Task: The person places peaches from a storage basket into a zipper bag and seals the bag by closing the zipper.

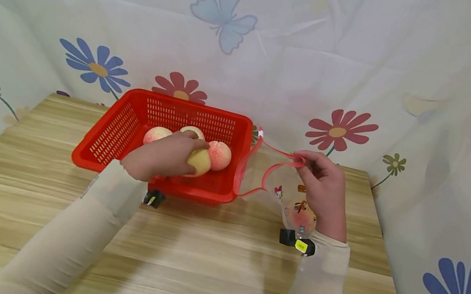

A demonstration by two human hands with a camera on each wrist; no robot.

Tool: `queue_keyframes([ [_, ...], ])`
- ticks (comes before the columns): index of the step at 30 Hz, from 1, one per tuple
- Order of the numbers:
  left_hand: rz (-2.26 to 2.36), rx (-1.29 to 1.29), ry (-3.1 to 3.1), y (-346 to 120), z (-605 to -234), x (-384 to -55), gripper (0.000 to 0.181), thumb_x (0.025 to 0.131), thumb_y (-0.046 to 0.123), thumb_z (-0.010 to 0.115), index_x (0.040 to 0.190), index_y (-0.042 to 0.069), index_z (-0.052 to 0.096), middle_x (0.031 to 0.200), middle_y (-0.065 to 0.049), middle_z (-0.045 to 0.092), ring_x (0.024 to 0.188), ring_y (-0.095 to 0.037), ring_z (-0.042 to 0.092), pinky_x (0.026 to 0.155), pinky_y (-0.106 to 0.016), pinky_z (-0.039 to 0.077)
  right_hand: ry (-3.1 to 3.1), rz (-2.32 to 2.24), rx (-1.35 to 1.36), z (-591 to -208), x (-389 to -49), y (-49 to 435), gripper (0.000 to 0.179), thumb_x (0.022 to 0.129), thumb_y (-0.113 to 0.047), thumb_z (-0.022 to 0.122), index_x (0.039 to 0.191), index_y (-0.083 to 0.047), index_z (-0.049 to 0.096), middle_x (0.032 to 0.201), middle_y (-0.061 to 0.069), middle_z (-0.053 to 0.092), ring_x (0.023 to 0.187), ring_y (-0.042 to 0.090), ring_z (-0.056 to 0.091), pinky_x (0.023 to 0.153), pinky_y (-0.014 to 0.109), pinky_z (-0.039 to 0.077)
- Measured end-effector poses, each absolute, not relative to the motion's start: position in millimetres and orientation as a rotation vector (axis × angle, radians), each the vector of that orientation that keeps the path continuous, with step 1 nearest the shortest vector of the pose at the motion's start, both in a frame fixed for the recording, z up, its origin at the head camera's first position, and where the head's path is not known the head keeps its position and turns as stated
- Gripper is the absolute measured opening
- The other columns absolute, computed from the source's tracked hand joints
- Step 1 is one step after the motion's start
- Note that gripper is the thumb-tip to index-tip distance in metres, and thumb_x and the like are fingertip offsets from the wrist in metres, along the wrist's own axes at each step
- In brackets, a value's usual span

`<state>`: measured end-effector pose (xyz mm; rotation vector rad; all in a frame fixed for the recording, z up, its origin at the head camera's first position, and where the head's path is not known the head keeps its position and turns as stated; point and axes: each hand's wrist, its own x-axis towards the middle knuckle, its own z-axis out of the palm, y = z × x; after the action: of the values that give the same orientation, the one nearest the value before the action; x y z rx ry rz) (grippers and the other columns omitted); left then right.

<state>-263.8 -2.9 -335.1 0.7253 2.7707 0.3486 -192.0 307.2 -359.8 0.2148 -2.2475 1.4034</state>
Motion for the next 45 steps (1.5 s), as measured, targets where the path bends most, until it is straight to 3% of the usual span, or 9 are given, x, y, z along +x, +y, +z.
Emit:
queue_keyframes([
  [9,0.432,0.734,2.727,-1,-328,-257,0.074,0.078,0.028,0.079,0.144,0.022,0.046,0.137,-0.007,0.049,0.116,-0.025,0.049,0.087,-0.046,0.056,-2.258,1.38,0.205,-360,-192,306,0.024,0.092,-0.008,0.064,0.114,-0.002,0.069,0.093,-0.024,0.066,0.08,0.005,0.059,0.065,0.012,0.049],
  [32,0.538,0.936,2.676,12,-318,-246,0.069,0.08,0.033,0.078,0.141,0.022,0.048,0.138,-0.003,0.05,0.12,-0.02,0.048,0.089,-0.039,0.056,-2.272,1.389,0.207,-359,-193,307,0.023,0.092,-0.008,0.063,0.114,-0.003,0.069,0.088,-0.02,0.065,0.074,0.008,0.054,0.061,0.015,0.049],
  [45,0.651,1.072,2.651,19,-315,-239,0.062,0.086,0.033,0.072,0.142,0.022,0.047,0.139,-0.005,0.047,0.112,-0.017,0.053,0.091,-0.034,0.054,-2.271,1.37,0.221,-356,-194,305,0.023,0.092,-0.007,0.064,0.113,-0.002,0.069,0.09,-0.022,0.065,0.075,0.006,0.056,0.06,0.014,0.048],
])
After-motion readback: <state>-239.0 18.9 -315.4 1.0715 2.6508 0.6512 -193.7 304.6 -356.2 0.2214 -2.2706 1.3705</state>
